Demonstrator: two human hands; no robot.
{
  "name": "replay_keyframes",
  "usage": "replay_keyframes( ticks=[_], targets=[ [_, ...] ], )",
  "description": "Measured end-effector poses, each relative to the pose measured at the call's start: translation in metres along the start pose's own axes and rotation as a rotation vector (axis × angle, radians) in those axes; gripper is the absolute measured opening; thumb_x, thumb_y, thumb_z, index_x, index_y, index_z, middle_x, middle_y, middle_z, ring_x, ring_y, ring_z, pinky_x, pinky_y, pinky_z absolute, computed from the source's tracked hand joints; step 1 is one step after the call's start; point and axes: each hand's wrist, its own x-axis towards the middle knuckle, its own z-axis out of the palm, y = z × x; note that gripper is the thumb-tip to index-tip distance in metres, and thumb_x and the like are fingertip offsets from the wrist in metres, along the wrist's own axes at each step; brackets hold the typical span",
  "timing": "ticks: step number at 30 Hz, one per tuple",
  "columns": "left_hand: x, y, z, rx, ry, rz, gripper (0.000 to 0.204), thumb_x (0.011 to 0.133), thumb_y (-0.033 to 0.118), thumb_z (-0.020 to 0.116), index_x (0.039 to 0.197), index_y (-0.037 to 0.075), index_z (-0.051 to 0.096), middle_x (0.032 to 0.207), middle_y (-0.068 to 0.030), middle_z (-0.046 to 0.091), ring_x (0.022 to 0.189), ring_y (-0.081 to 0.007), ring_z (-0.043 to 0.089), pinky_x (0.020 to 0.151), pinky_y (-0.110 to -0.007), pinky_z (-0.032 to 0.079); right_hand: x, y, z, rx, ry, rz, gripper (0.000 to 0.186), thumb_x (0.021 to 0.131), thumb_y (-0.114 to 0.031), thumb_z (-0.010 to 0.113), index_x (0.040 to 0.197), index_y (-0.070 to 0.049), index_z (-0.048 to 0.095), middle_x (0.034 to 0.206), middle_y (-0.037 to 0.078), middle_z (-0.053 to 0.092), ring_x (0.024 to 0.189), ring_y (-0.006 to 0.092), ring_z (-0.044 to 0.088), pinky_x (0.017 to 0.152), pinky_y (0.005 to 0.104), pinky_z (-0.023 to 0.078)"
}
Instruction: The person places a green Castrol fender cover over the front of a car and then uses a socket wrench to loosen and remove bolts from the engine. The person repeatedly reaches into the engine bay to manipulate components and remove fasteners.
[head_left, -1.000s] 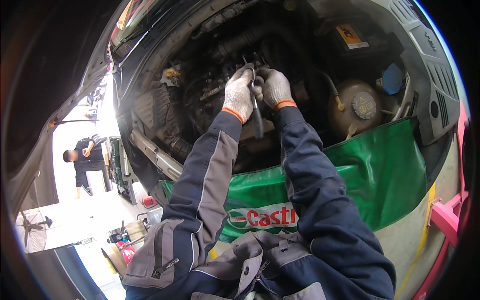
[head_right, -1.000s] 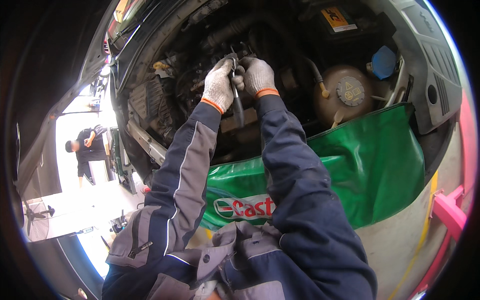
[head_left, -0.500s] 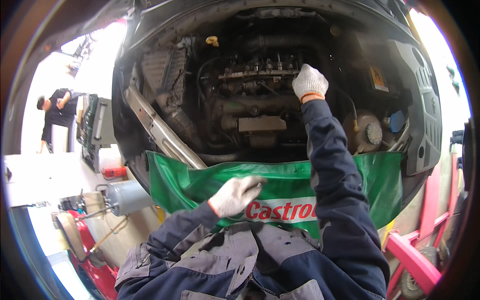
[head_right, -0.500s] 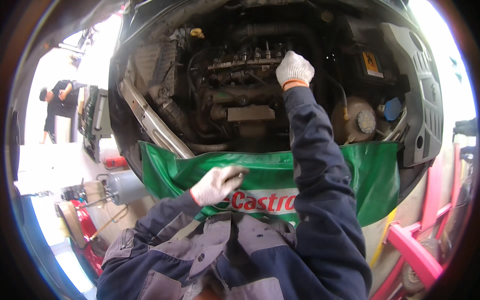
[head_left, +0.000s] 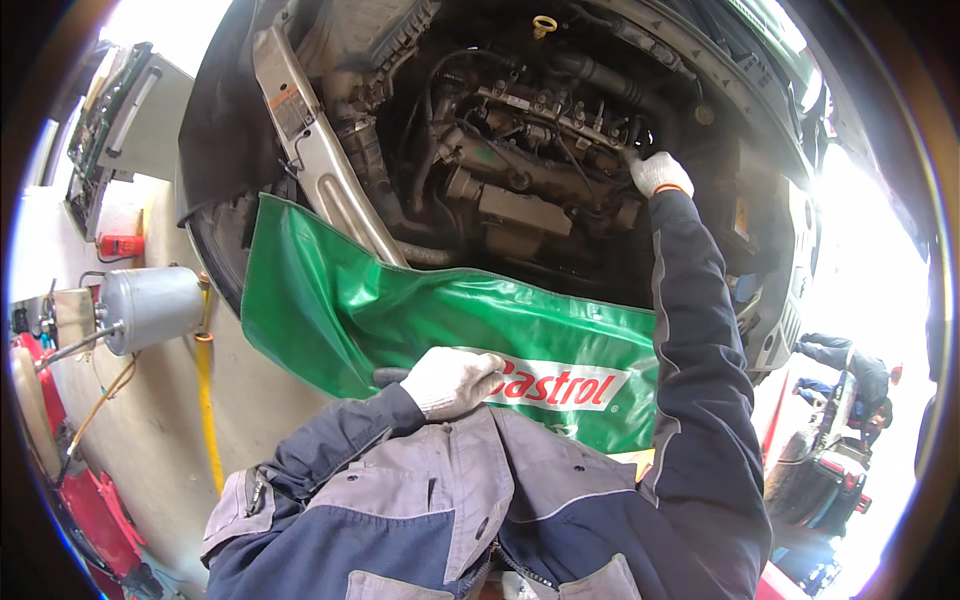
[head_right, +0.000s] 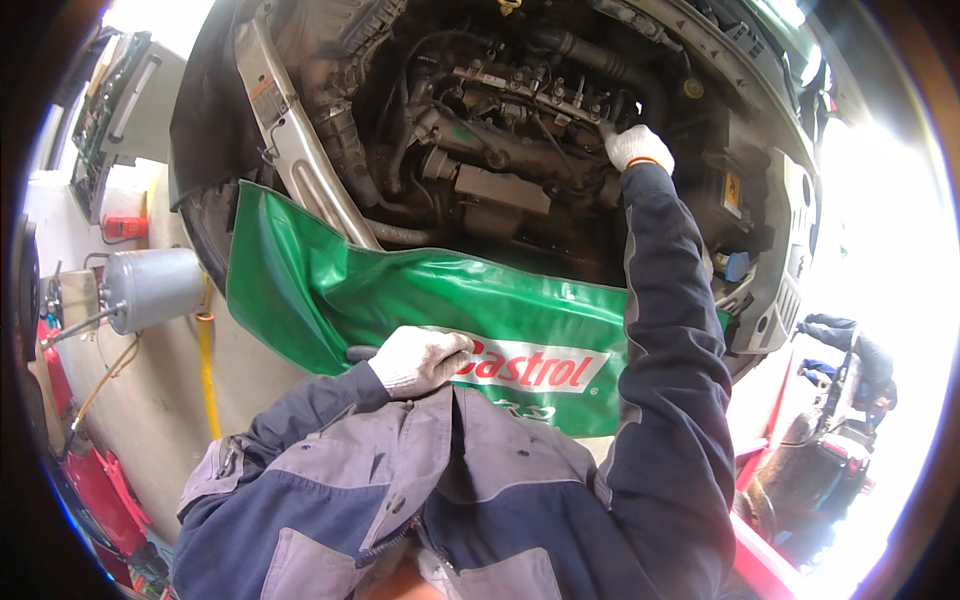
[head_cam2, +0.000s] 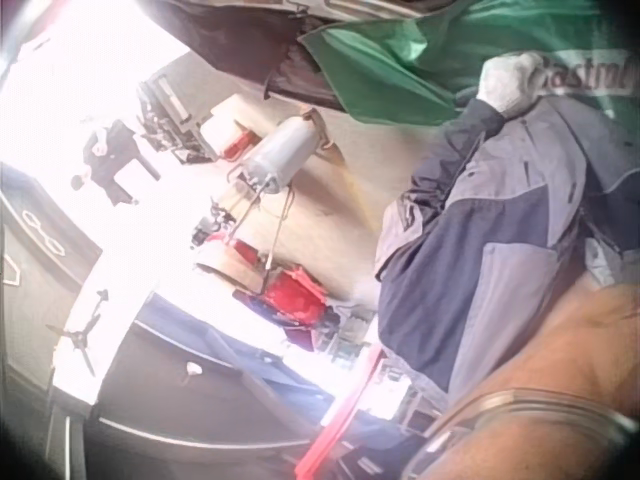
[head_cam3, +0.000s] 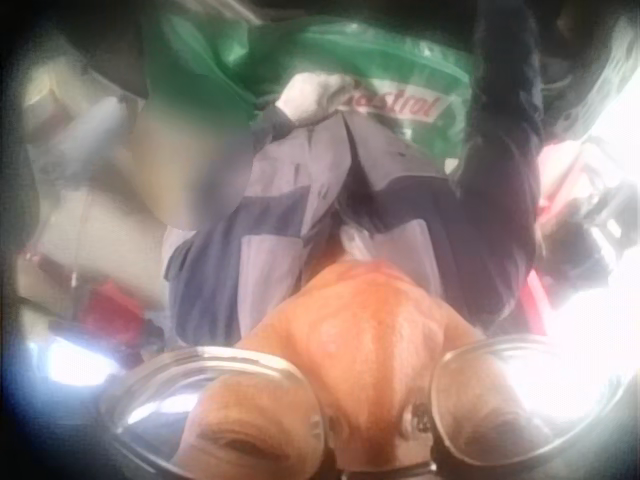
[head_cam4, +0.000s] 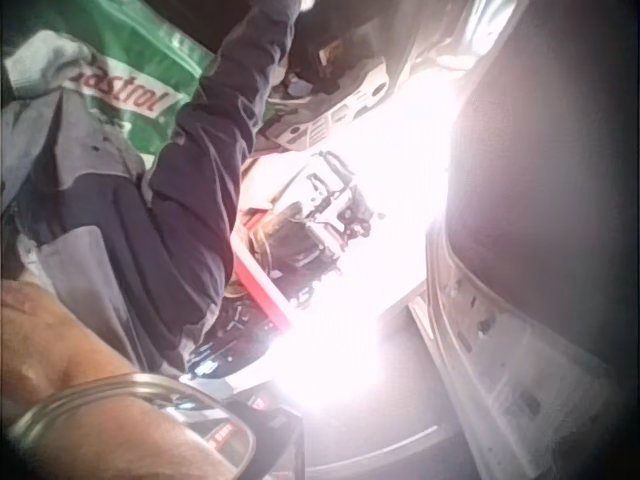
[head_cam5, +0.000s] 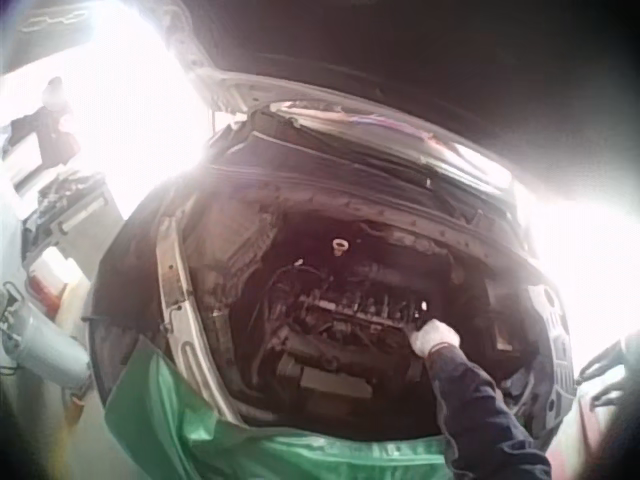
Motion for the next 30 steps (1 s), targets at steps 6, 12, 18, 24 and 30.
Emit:
replay_keyframes(
  ticks=[6, 12, 18, 24, 30],
  targets=[
    [0.002, -0.006, -0.005, -0.004, -0.077, -0.031, 0.027, 0.106, 0.029, 0.072, 0.119, 0.006, 0.078, 0.108, -0.0163, 0.081, 0.095, -0.0357, 0.079, 0.082, -0.043, 0.064, 0.011, 0.011, 0.005, 0.059, 0.048, -0.199, 0.062, 0.101, -0.054, 0.070, 0.126, 0.002, 0.079, 0.122, 0.033, 0.076, 0.123, 0.0462, 0.072, 0.104, 0.0531, 0.057],
    [0.004, -0.014, -0.005, -0.036, -0.079, 0.001, 0.028, 0.106, 0.031, 0.073, 0.119, 0.007, 0.078, 0.098, -0.0166, 0.079, 0.086, -0.0370, 0.078, 0.074, -0.045, 0.062, 0.013, 0.009, 0.003, -0.014, 0.019, -0.096, 0.059, 0.094, -0.049, 0.080, 0.124, 0.001, 0.078, 0.122, 0.032, 0.077, 0.123, 0.0465, 0.072, 0.106, 0.0514, 0.057],
    [0.004, -0.017, -0.006, -0.089, -0.039, 0.043, 0.032, 0.107, 0.034, 0.071, 0.120, 0.006, 0.076, 0.085, -0.0186, 0.077, 0.078, -0.0395, 0.077, 0.070, -0.049, 0.061, 0.026, 0.021, 0.011, 0.009, 0.021, 0.039, 0.062, 0.096, -0.053, 0.079, 0.118, 0.005, 0.078, 0.122, 0.033, 0.077, 0.123, 0.0466, 0.072, 0.103, 0.0502, 0.059],
    [0.005, -0.019, -0.007, -0.094, -0.101, 0.004, 0.033, 0.107, 0.035, 0.071, 0.123, 0.006, 0.077, 0.093, -0.0177, 0.079, 0.084, -0.0390, 0.077, 0.074, -0.048, 0.062, 0.026, 0.033, 0.017, -0.052, 0.030, -0.335, 0.045, 0.103, -0.041, 0.071, 0.131, -0.005, 0.076, 0.121, 0.027, 0.078, 0.121, 0.0470, 0.072, 0.106, 0.0506, 0.057],
    [0.005, -0.020, -0.007, -0.091, -0.133, -0.009, 0.034, 0.107, 0.035, 0.071, 0.125, 0.006, 0.077, 0.097, -0.0176, 0.079, 0.086, -0.0396, 0.077, 0.076, -0.048, 0.062, 0.021, 0.027, 0.012, -0.235, -0.008, -0.187, 0.062, 0.095, -0.046, 0.078, 0.136, 0.001, 0.072, 0.117, 0.030, 0.078, 0.113, 0.0459, 0.075, 0.099, 0.0489, 0.060]
  ],
)
